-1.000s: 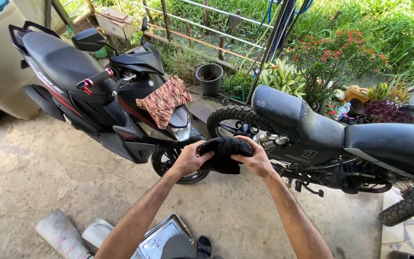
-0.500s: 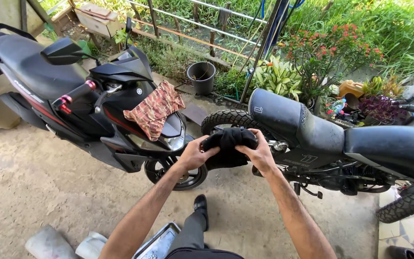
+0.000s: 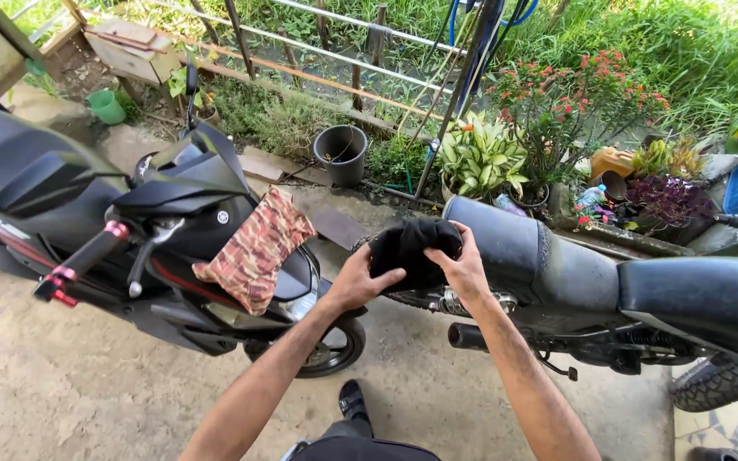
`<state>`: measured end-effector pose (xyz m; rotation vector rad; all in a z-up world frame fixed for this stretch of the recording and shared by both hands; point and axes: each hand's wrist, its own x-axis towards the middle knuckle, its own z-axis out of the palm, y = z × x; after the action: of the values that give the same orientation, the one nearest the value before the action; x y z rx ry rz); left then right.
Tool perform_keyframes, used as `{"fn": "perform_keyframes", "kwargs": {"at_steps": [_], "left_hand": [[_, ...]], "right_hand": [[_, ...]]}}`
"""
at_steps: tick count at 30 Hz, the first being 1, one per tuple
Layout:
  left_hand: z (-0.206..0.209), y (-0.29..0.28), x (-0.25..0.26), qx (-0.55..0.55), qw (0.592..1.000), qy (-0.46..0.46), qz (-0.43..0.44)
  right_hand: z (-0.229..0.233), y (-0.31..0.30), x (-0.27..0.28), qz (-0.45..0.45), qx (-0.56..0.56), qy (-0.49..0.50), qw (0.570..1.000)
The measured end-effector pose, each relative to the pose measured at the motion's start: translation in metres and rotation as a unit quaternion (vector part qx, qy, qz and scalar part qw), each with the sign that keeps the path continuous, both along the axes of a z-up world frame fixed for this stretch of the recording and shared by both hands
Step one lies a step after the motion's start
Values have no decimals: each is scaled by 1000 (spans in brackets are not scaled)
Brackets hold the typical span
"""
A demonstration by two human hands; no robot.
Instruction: The recorder is repairing or cleaning motorcycle helmets and organizing tools in a workshop area.
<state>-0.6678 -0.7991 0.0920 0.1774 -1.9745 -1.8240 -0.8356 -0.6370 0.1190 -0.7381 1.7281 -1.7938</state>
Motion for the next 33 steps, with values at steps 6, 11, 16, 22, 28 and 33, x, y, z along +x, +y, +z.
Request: {"fn": "perform_keyframes", "kwargs": {"at_steps": [6, 11, 16, 22, 28, 33], "left_hand": [[-18, -20, -46, -104, 984, -122, 74], [-31, -35, -74, -34, 986, -129, 100], [-51, -63, -94, 15, 987, -109, 115], [-80, -106, -119, 56, 982, -119, 136], [-99, -160, -151, 9, 969, -179, 169], [-107, -198, -176, 11, 953, -214, 216]], "right_hand": [[-8, -39, -34, -63, 17, -22, 998], [-24, -55, -59, -49, 59, -29, 997], [-19, -81, -71, 12, 78, -70, 994], [-52, -130, -109, 93, 107, -67, 988], [-80, -198, -162, 99, 125, -86, 983], [-112, -250, -208, 85, 136, -151, 975]]}}
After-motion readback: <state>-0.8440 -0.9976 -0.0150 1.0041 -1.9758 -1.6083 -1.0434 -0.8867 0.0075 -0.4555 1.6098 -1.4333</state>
